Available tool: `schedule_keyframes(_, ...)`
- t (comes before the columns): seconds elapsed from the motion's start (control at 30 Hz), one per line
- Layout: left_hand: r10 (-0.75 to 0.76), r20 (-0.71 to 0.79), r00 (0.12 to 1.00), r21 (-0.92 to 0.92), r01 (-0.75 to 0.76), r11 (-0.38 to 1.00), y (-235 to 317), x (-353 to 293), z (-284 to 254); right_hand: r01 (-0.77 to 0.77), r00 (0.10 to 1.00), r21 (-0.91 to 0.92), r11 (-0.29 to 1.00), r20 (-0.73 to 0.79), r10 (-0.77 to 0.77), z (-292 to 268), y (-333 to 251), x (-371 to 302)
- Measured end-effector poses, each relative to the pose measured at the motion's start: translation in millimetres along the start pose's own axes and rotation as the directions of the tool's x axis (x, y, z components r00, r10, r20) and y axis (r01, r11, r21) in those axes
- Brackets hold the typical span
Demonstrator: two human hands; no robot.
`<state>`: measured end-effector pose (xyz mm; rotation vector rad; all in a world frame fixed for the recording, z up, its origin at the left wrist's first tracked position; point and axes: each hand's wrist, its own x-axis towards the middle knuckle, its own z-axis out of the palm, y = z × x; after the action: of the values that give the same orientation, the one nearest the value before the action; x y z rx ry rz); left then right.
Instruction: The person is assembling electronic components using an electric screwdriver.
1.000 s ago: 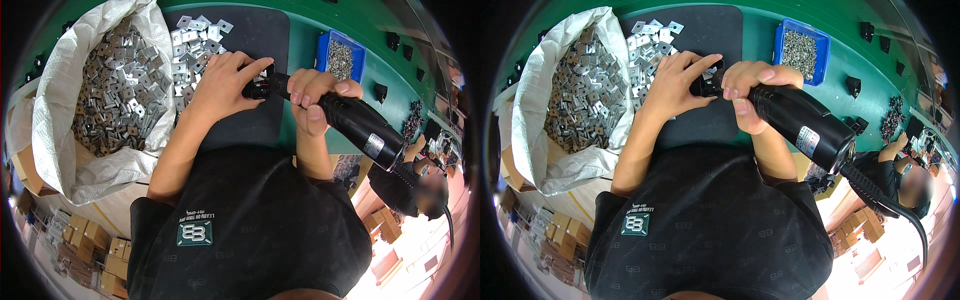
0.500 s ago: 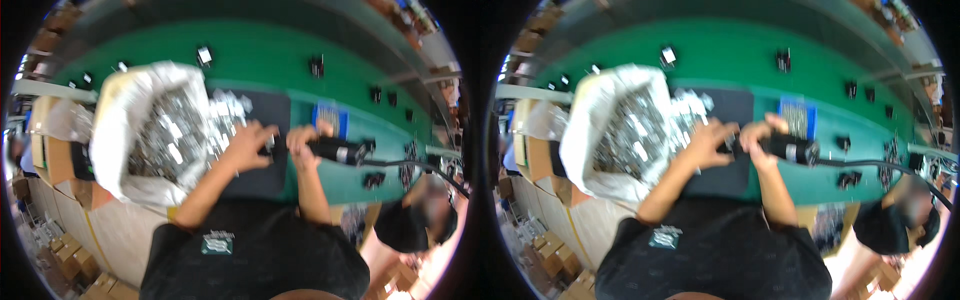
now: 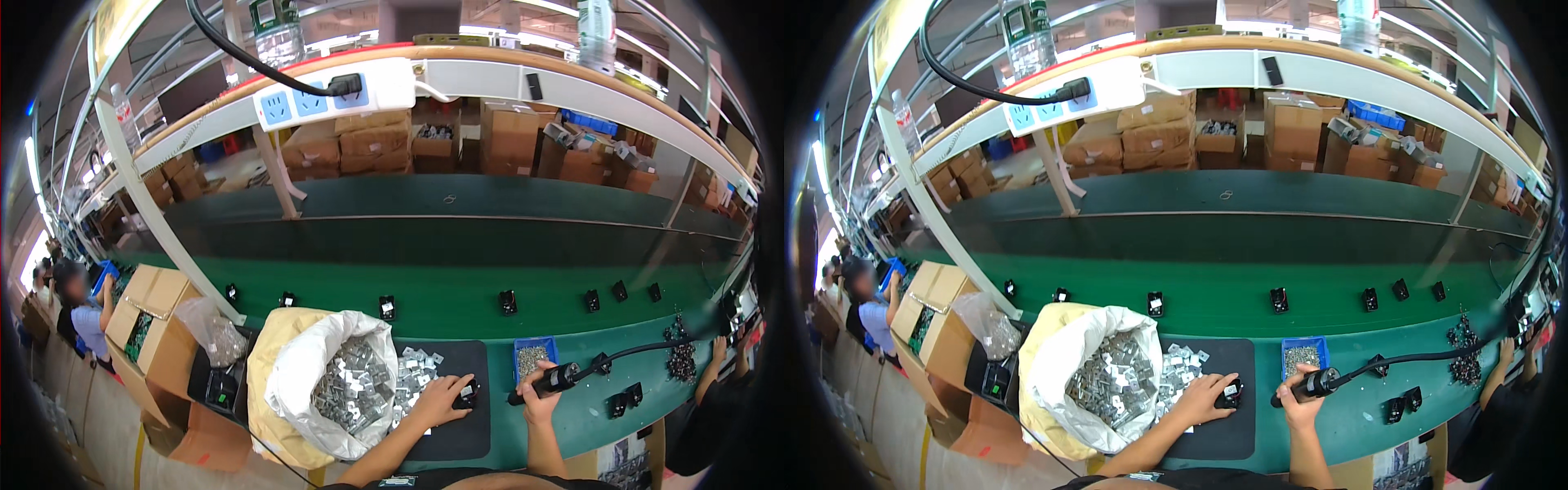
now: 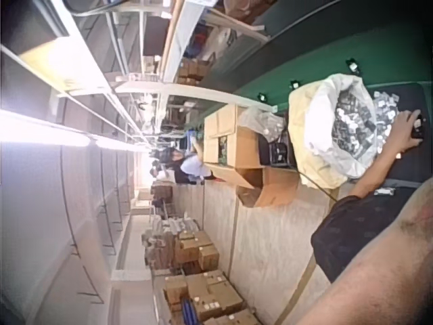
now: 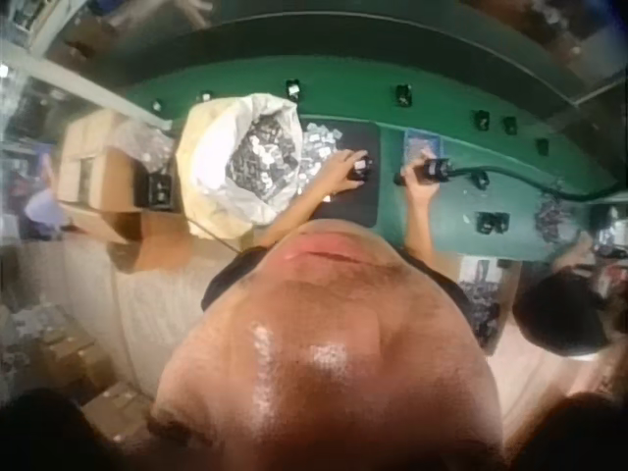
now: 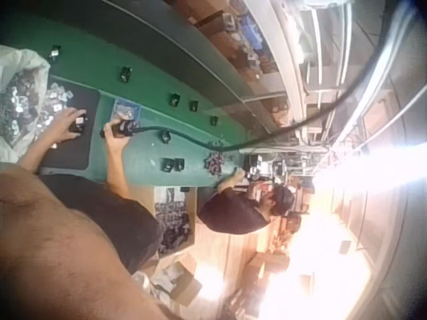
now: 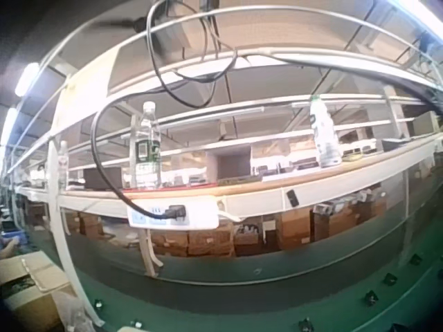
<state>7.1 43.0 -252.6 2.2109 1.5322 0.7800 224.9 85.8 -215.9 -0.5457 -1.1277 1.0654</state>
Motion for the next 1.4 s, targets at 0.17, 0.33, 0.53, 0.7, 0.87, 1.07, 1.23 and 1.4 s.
schedule_keyframes(0.17, 0.006, -0.074, 0.997, -0.053, -0.01, 0.999, -9, 3, 11, -0.09, 0.991, -0.031, 0.995, -0.104, 0.087, -13, 4, -26)
schedule_keyframes(0.33, -0.121, -0.263, 0.957, -0.095, 0.1, 0.991, 8, 44, 10, -0.064, 0.996, -0.1, 0.993, -0.072, 0.057, -13, 5, -36)
schedule_keyframes(0.53, -0.095, -0.353, 0.931, 0.063, 0.125, 0.99, -13, 144, -13, -0.143, 0.989, -0.082, 0.986, -0.04, 0.14, -7, 3, -31)
schedule_keyframes(0.7, -0.22, -0.149, 0.964, 0.233, 0.251, 0.94, -83, 188, -8, -0.113, 0.99, -0.106, 0.988, -0.096, 0.102, -11, 11, -29)
schedule_keyframes(0.87, -0.381, -0.005, 0.924, 0.366, 0.357, 0.86, -68, 205, 4, -0.061, 0.991, -0.089, 0.994, -0.126, 0.049, -34, 12, -38)
schedule_keyframes(1.07, -0.105, -0.034, 0.994, 0.464, 0.109, 0.879, -48, 241, 24, -0.058, 0.993, -0.101, 0.993, -0.109, 0.047, -32, 8, -41)
schedule_keyframes(1.23, 0.004, 0.012, 1.0, 0.418, -0.009, 0.908, -59, 250, 37, -0.021, 0.995, -0.122, 0.992, -0.1, 0.009, -31, 4, -44)
schedule_keyframes(1.4, 0.115, -0.249, 0.962, 0.242, -0.053, 0.969, -22, 204, 4, -0.001, 0.998, -0.098, 0.995, -0.069, -0.006, -37, 10, -40)
